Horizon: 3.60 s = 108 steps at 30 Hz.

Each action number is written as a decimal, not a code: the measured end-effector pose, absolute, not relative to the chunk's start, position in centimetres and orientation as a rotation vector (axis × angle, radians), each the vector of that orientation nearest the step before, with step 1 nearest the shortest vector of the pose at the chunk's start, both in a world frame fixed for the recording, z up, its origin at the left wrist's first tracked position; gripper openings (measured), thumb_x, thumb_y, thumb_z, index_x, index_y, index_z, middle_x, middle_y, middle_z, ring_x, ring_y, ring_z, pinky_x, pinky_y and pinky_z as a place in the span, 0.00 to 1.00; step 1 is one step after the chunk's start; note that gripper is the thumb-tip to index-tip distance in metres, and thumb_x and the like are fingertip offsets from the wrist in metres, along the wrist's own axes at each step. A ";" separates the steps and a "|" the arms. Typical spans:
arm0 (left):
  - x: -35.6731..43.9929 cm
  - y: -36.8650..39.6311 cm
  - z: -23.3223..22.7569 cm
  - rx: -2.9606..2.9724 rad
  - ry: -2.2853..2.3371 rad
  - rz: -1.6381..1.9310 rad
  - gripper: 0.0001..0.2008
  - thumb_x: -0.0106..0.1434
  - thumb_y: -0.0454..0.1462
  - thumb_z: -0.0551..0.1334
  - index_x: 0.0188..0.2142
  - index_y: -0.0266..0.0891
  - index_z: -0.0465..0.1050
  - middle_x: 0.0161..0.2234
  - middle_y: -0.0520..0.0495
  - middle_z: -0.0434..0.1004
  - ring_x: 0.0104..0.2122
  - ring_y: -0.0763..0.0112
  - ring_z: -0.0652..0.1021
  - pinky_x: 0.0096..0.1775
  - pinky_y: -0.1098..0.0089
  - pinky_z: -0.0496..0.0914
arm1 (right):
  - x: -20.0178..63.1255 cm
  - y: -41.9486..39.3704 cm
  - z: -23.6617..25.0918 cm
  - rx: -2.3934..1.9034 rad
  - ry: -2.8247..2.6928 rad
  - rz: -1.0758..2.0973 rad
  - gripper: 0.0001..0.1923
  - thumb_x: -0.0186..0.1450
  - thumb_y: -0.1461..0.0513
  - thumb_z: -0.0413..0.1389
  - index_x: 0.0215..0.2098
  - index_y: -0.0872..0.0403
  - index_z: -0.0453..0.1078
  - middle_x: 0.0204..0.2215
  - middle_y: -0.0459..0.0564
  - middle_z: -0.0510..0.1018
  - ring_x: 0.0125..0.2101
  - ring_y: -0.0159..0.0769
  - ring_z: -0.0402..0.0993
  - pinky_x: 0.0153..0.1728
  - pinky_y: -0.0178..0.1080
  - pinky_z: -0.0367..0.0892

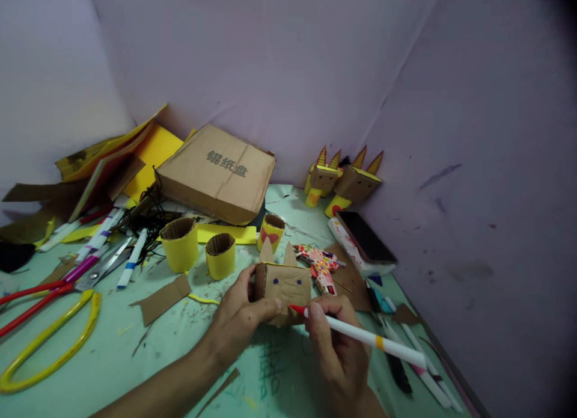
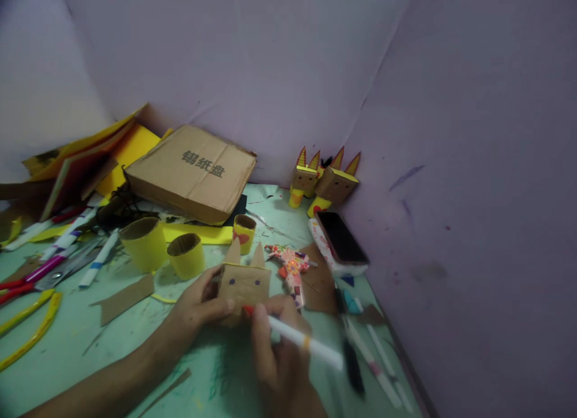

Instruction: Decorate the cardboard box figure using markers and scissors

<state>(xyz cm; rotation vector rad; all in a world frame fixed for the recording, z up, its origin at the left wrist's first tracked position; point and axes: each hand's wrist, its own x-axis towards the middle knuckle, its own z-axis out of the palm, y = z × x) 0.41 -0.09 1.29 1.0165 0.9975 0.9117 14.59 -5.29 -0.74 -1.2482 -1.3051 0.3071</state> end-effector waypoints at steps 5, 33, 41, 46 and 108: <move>0.5 0.0 1.3 0.983 0.996 0.910 0.33 0.49 0.37 0.67 0.54 0.36 0.63 0.47 0.37 0.81 0.49 0.45 0.79 0.47 0.55 0.73 | 14.9 -5.1 -0.8 -1.244 -1.357 0.240 0.11 0.69 0.60 0.52 0.28 0.52 0.66 0.19 0.42 0.69 0.19 0.29 0.64 0.20 0.32 0.59; 0.6 0.0 1.3 0.932 0.975 0.923 0.34 0.46 0.36 0.69 0.54 0.35 0.63 0.45 0.38 0.82 0.46 0.48 0.80 0.44 0.58 0.74 | 14.7 -5.3 -0.4 -1.326 -1.352 0.273 0.12 0.68 0.59 0.51 0.26 0.52 0.65 0.18 0.40 0.66 0.17 0.29 0.60 0.20 0.33 0.54; 0.6 0.0 1.4 0.933 0.985 0.918 0.34 0.46 0.36 0.69 0.54 0.36 0.63 0.44 0.39 0.83 0.43 0.50 0.81 0.41 0.61 0.75 | 14.7 -5.5 -0.3 -1.355 -1.330 0.329 0.13 0.69 0.58 0.51 0.27 0.51 0.65 0.18 0.40 0.67 0.19 0.29 0.61 0.21 0.34 0.55; 0.6 0.0 1.4 0.912 0.950 0.931 0.34 0.45 0.36 0.69 0.53 0.36 0.63 0.44 0.40 0.83 0.45 0.49 0.81 0.41 0.62 0.75 | 14.8 -5.3 -0.3 -1.319 -1.350 0.297 0.10 0.68 0.59 0.52 0.28 0.51 0.66 0.19 0.41 0.69 0.20 0.30 0.63 0.22 0.34 0.57; 0.6 0.0 1.7 0.939 0.961 0.929 0.32 0.47 0.36 0.69 0.52 0.36 0.64 0.44 0.40 0.83 0.45 0.48 0.80 0.43 0.61 0.74 | 14.9 -5.1 -0.5 -1.341 -1.343 0.291 0.12 0.68 0.59 0.51 0.27 0.51 0.64 0.19 0.41 0.66 0.19 0.30 0.61 0.20 0.34 0.54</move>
